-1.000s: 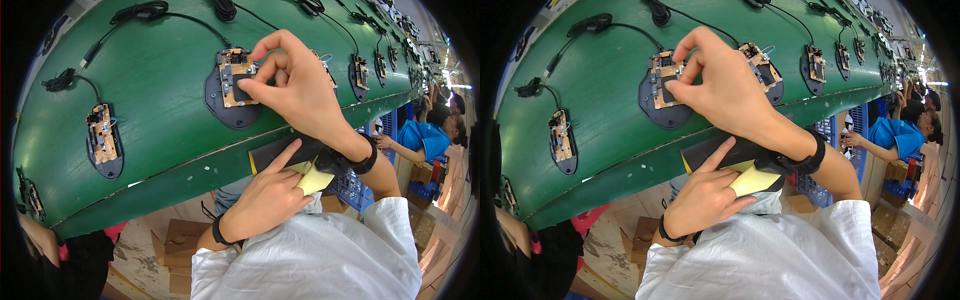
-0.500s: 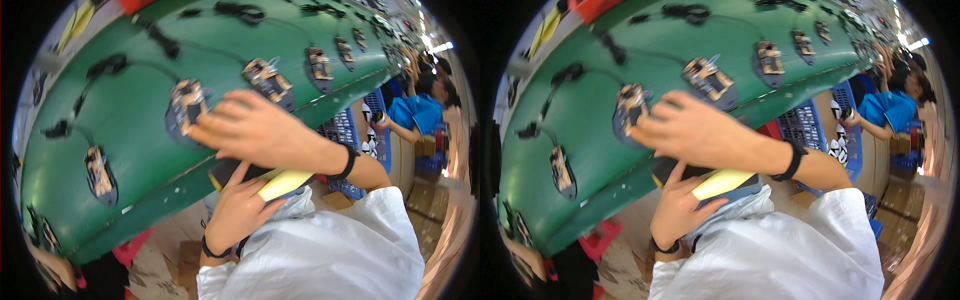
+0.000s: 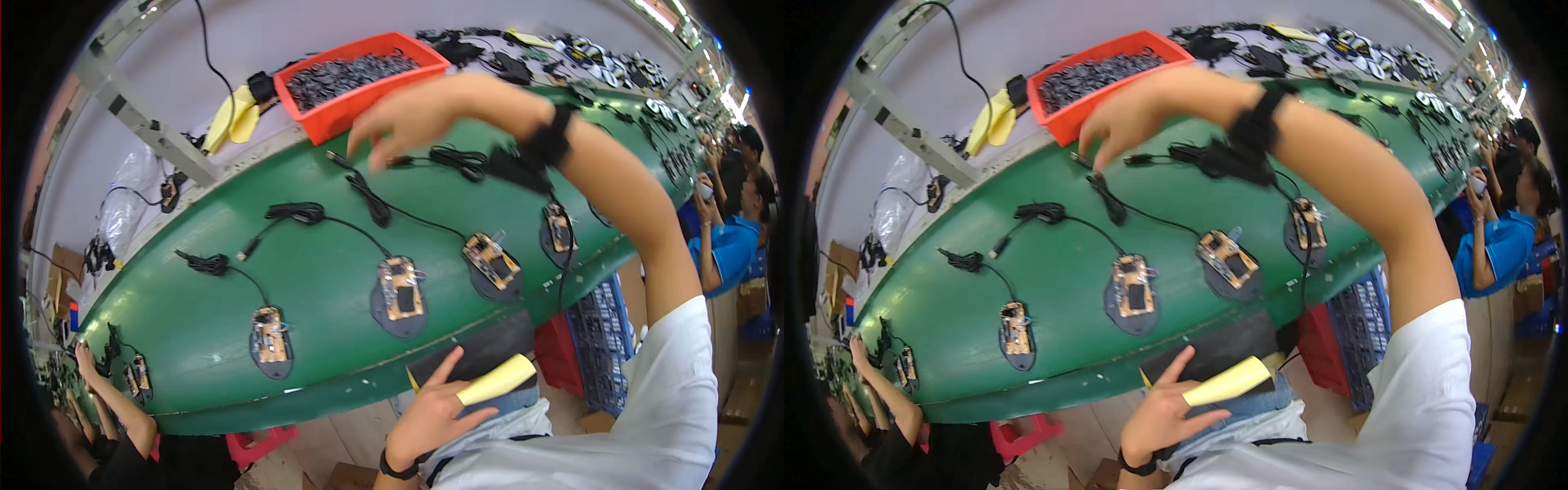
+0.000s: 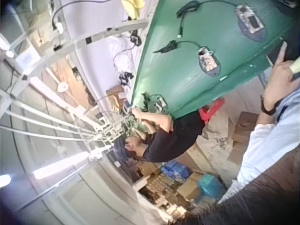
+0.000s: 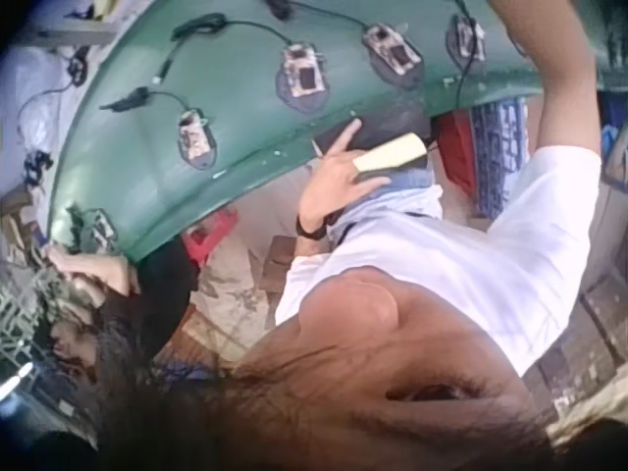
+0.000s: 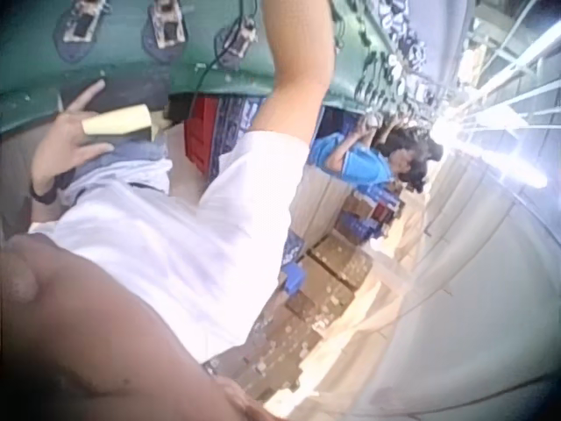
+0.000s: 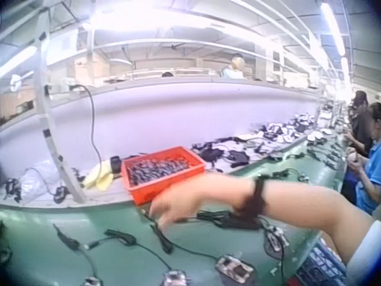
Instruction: Assembling the internal components and upper covers of optical computer mice on a production line.
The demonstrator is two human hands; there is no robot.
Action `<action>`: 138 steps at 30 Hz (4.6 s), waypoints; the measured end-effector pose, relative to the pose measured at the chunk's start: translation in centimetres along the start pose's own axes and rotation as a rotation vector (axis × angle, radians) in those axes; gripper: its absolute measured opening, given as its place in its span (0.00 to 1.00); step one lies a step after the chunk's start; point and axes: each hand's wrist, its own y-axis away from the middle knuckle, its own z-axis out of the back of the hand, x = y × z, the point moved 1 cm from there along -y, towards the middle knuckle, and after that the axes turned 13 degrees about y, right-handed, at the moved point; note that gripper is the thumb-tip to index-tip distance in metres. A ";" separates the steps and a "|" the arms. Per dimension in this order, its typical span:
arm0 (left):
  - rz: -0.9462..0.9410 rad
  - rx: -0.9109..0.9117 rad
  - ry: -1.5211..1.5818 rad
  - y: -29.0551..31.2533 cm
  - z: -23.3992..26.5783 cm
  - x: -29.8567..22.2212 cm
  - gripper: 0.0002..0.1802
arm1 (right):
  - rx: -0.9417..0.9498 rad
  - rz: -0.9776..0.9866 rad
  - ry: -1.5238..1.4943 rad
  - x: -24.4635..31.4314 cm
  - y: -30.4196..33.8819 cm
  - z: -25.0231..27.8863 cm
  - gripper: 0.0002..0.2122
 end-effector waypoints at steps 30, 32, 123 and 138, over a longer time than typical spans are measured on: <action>0.085 -0.027 0.000 1.2 0.7 -0.1 0.17 | -0.062 0.078 -0.371 4.9 5.9 -7.3 0.08; 0.064 0.005 0.006 0.4 0.9 -0.5 0.17 | -0.120 0.065 -0.334 6.0 8.0 -9.6 0.07; 0.293 0.075 -0.125 -0.1 2.2 -3.5 0.14 | -0.896 -1.048 -0.381 -8.7 36.2 -25.1 0.16; 0.323 0.032 -0.119 1.4 2.6 -2.2 0.19 | -0.579 -0.965 -0.020 -3.1 38.0 -26.1 0.20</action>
